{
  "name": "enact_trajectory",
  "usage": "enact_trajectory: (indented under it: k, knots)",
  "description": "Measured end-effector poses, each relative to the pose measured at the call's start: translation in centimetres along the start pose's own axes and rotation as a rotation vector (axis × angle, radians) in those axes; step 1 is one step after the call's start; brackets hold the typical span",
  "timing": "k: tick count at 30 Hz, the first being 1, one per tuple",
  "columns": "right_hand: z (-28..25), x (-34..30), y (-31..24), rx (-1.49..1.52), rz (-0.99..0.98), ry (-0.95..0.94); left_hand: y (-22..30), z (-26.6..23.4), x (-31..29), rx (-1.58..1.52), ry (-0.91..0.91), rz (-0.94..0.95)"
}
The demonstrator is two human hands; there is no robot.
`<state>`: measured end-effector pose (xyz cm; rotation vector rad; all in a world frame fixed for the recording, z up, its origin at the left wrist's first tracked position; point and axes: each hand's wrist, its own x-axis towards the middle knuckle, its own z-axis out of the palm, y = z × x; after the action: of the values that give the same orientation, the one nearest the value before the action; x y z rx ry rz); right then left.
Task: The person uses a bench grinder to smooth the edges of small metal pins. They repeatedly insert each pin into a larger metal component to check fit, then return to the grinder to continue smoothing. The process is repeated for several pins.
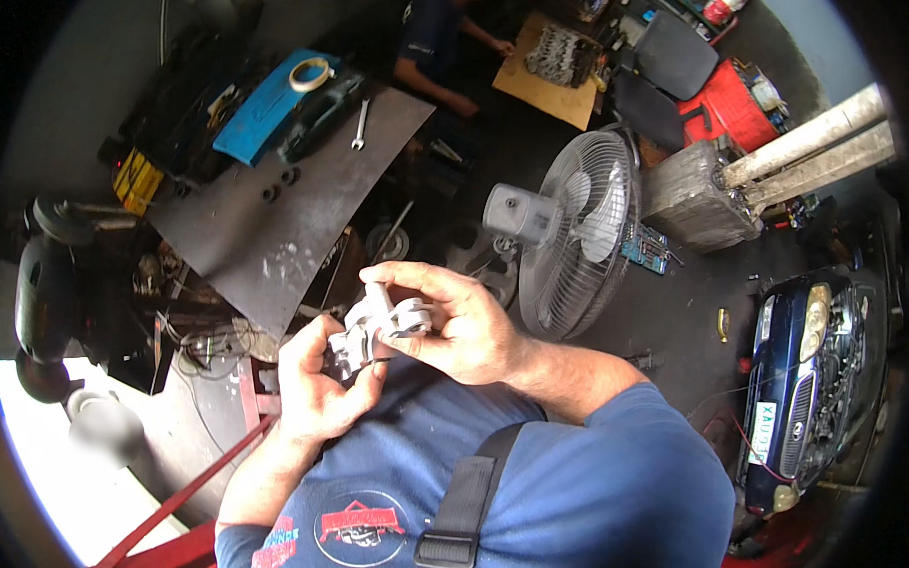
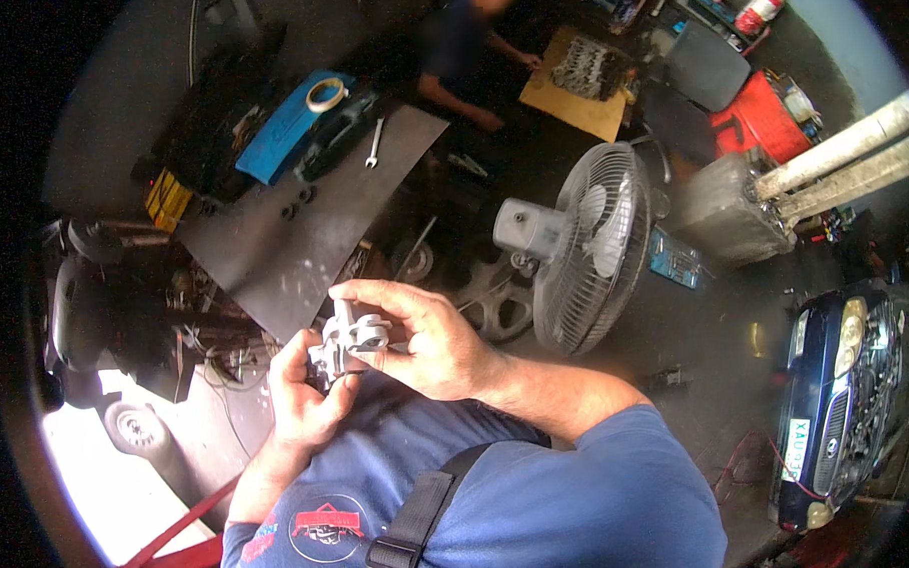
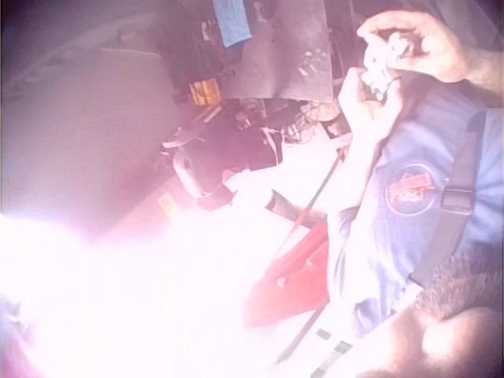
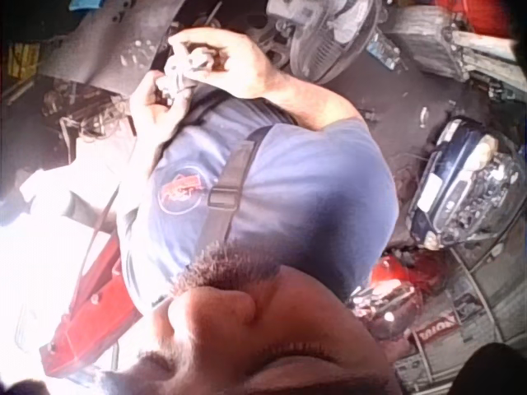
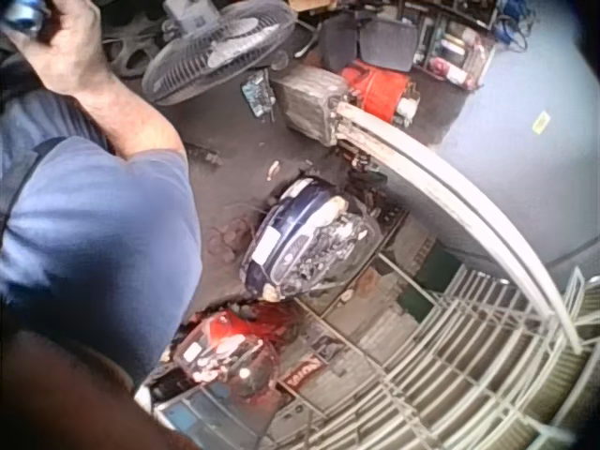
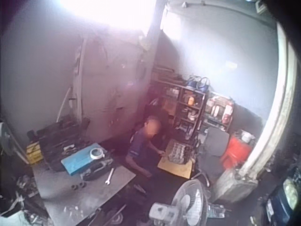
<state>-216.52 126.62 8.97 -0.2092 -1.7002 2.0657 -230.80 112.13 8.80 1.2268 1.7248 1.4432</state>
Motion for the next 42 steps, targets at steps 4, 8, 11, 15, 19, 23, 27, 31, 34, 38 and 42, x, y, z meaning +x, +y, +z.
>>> enact_trajectory:
  k: [4,8,11,15,19,23,27,31,34,38,42]
  knots:
    - [0.1,0.0,-0.4,-0.085,-0.145,-0.032,0.1,0.3,-0.2,0.165,0.099,0.286]
    - [0.1,-0.2,-0.9,-0.107,-0.15,-0.053,0.0,0.3,-0.2,0.246,0.119,0.441]
    - [0.0,-0.2,-1.1,-0.147,-0.185,-0.086,-0.2,0.3,-0.2,0.208,0.099,0.464]
    - [0.2,0.1,-1.0,-0.157,-0.28,-0.084,-0.6,0.2,-0.4,0.226,0.108,0.496]
    - [0.0,0.1,-1.4,-0.248,-0.246,-0.126,-0.8,0.1,-0.7,0.221,0.097,0.48]
    - [0.0,0.1,-1.6,-0.297,-0.268,-0.131,-1.0,0.3,-0.9,0.21,0.115,0.502]
    - [0.0,0.3,-1.5,-0.306,-0.289,-0.134,-1.4,0.6,-1.1,0.207,0.156,0.529]
    - [-0.2,0.4,-1.5,-0.358,-0.292,-0.144,-1.5,0.5,-1.2,0.224,0.134,0.483]
    - [0.0,0.6,-1.2,-0.248,-0.106,-0.1,-1.4,0.3,-0.3,0.121,0.108,0.352]
    - [0.2,3.5,0.8,0.082,0.119,0.033,-1.2,-1.2,2.2,-0.497,0.05,-0.336]
    - [0.1,5.0,1.5,0.197,0.053,-0.004,-1.0,-3.6,3.3,-0.814,-0.091,-0.527]
